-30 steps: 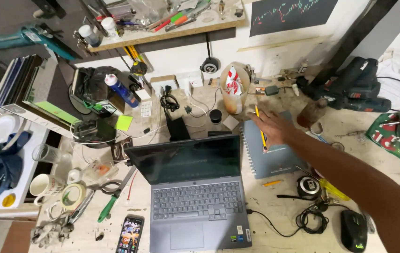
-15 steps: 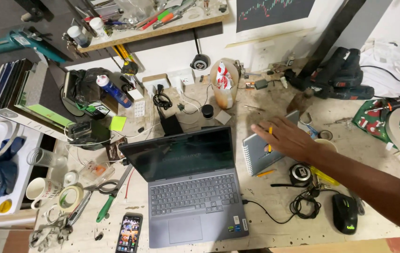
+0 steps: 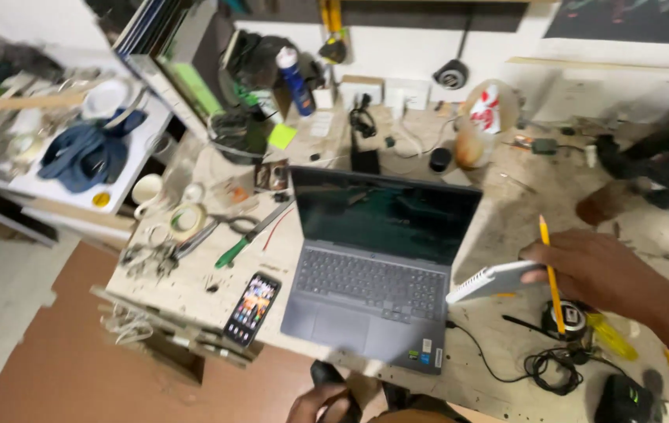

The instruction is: Assembling small mechanical and electronic components using pliers and hands at a workbench.

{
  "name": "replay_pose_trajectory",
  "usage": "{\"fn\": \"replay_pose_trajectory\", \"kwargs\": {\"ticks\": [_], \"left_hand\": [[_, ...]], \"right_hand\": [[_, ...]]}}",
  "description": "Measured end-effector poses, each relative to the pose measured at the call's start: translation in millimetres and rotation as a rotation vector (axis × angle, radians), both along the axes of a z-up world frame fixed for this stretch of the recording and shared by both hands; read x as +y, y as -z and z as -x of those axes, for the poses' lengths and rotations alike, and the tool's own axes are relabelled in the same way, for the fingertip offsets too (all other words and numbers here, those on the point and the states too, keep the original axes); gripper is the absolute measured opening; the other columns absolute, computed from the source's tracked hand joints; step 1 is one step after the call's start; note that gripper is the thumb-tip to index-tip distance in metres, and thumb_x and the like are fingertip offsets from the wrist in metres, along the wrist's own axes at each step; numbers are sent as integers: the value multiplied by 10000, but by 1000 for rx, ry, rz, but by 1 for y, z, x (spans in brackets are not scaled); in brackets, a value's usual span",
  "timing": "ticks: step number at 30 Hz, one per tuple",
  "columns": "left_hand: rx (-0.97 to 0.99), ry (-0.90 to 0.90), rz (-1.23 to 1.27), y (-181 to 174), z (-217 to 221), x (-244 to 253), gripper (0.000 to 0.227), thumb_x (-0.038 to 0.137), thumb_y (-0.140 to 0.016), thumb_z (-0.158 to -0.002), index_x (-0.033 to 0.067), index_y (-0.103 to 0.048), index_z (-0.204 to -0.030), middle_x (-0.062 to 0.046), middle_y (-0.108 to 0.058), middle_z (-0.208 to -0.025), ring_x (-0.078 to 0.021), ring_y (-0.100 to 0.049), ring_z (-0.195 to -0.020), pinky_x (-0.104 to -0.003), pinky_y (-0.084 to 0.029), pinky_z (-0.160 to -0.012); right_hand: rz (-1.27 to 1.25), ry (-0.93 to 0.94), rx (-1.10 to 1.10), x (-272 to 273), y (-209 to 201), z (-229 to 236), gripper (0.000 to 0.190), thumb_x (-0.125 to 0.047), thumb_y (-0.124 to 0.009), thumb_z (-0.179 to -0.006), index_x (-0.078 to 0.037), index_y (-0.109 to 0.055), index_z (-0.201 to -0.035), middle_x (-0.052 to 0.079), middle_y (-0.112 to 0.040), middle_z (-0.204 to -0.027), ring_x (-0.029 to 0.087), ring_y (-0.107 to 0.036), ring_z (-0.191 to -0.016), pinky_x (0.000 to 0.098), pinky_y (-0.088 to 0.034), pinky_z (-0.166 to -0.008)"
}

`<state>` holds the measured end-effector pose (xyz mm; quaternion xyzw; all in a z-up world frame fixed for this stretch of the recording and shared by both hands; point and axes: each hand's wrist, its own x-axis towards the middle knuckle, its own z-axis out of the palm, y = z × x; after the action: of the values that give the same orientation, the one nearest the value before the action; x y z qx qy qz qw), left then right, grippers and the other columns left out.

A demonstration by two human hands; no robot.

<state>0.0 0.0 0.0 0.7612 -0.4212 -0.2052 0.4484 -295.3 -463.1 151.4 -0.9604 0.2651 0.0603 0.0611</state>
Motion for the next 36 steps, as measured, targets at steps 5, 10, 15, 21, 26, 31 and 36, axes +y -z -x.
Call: {"fn": "replay_pose_trajectory", "kwargs": {"ticks": [5,10,15,21,26,31,36], "left_hand": [[262,299,-279,-180,19,-106,734,419,-806,-839,182,-534,-1478,-116,-577,-1480,-270,-577,-1349,-376,-463,-1099],[458,335,57,-186,36,-97,216,234,-706,-1042,118,-603,-891,64,-485,-744,-64,-417,-713,-312,-350,-603],[609,47,91,-146,25,-50,210,210,-755,-964,47,-756,-1097,28,-710,-956,-88,-620,-835,-249,-492,-729],[890,-501,501,-117,4,4,192,113,-807,-863,-15,-775,-1002,-73,-784,-933,-162,-689,-826,-338,-581,-757],[1123,-860,787,-92,-33,30,225,54,-854,-798,45,-650,-893,-115,-719,-814,-234,-677,-747,-401,-581,-706],[1225,-767,940,-101,-64,55,551,169,-787,-772,-46,-650,-1260,-248,-763,-1187,-344,-712,-1076,-469,-558,-956],[1263,-857,891,31,-93,97,482,201,-684,-872,-102,-669,-1245,-307,-778,-1092,-391,-743,-1001,-472,-587,-887]], "right_hand": [[108,-386,-203,79,-46,-49,403,-592,-734,-829,-258,-664,-1043,-37,-743,-957,257,-710,-894,435,-561,-729],[-210,-486,-214,133,-40,-88,478,-520,-870,-806,-306,-651,-1172,-37,-739,-791,188,-713,-726,421,-573,-588],[-392,-336,-626,146,-82,-118,477,-231,-918,-592,-143,-772,-1037,10,-828,-1034,151,-783,-878,314,-641,-824],[-801,-92,-645,95,-9,-82,417,-223,-518,-886,-65,-733,-1205,177,-675,-868,236,-521,-813,375,-424,-727],[-891,141,-839,173,24,-146,436,-103,-268,-1062,142,-603,-1194,319,-736,-1212,418,-762,-1112,486,-619,-937],[-1555,88,-692,169,163,-178,663,204,-446,-753,197,-502,-1414,311,-545,-1549,398,-567,-1399,487,-365,-1221],[-1875,871,163,240,156,-313,795,-468,-337,-1028,153,-564,-1468,477,-611,-1420,607,-569,-1273,681,-394,-1088]]}}
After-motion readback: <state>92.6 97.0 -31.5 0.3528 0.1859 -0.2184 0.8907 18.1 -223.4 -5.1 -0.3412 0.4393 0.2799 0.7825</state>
